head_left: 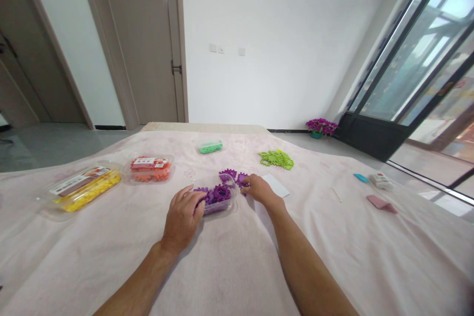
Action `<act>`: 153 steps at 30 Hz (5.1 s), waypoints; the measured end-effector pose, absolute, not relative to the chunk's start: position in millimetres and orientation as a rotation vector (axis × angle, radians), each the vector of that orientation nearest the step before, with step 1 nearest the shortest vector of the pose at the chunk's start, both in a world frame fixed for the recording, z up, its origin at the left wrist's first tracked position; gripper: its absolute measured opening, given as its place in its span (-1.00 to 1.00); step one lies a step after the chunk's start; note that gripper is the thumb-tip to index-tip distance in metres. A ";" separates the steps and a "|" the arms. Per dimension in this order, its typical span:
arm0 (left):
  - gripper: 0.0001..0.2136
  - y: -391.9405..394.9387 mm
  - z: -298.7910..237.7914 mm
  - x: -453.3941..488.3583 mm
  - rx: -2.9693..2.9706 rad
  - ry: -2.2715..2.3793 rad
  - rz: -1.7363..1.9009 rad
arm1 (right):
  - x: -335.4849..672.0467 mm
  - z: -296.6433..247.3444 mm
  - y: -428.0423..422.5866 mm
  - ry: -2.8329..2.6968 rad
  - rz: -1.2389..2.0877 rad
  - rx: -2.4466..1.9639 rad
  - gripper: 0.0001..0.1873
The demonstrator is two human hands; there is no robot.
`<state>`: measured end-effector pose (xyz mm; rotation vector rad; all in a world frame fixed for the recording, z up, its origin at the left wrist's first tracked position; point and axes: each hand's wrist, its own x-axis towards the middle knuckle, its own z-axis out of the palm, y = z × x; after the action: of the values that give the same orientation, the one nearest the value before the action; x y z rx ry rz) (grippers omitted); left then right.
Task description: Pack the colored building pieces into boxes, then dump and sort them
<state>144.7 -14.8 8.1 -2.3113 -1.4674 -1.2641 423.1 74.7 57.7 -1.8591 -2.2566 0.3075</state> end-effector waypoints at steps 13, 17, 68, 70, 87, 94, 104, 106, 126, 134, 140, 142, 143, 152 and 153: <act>-0.75 -16.4 11.4 147.5 -2.302 -1.463 -1.284 | 416.5 57.8 67.1 -2.131 0.231 -2.174 -0.53; -0.74 -16.0 10.6 147.2 -2.300 -1.465 -1.290 | 415.8 58.5 67.5 -2.171 0.226 -2.178 -0.54; -0.76 -13.3 10.6 146.8 -2.324 -1.417 -1.306 | 312.8 86.9 61.8 -2.627 -0.146 -1.552 -0.66; -0.76 -12.8 9.9 146.6 -2.323 -1.421 -1.304 | 312.5 88.2 61.3 -2.660 -0.153 -1.520 -0.66; -0.79 -14.4 11.2 147.6 -2.326 -1.428 -1.285 | 399.0 54.8 87.7 -1.830 0.125 -1.638 -0.63; -0.80 -15.5 13.3 148.6 -2.323 -1.415 -1.291 | 411.3 20.2 89.0 -2.030 0.021 -1.846 -0.52; -0.79 -15.7 12.4 148.9 -2.310 -1.419 -1.315 | 409.3 17.3 86.6 -1.911 0.073 -1.838 -0.53; -0.79 -15.3 11.5 148.1 -2.320 -1.419 -1.310 | 409.0 22.8 89.9 -1.791 0.208 -1.735 -0.51; -0.76 -15.0 10.8 147.6 -2.325 -1.448 -1.280 | 373.6 62.0 70.9 -2.287 0.350 -1.082 -0.82; -0.81 -17.4 14.3 143.9 -2.243 -1.502 -1.170 | 380.5 64.7 75.3 -2.004 0.325 -1.300 -0.76; -0.84 -15.3 13.5 136.3 -2.001 -1.693 -1.213 | 394.8 35.1 87.5 -1.982 0.171 -1.521 -0.60; -0.84 -13.7 11.7 135.1 -1.948 -1.726 -1.221 | 390.8 23.8 87.6 -2.060 0.166 -1.510 -0.51; -0.83 -12.9 10.7 135.0 -1.930 -1.735 -1.224 | 387.5 19.1 87.0 -2.095 0.168 -1.505 -0.46; -0.70 -4.5 1.8 132.7 -1.875 -1.796 -1.388 | 368.8 17.8 80.3 -2.333 0.113 -1.540 -0.51; -0.69 -3.6 0.4 132.0 -1.899 -1.800 -1.411 | 368.6 20.0 78.9 -2.335 0.089 -1.544 -0.56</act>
<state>132.0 -3.6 0.4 -1.8993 -1.7997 -1.4113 368.6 78.9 20.0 -1.5441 -2.3354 0.0888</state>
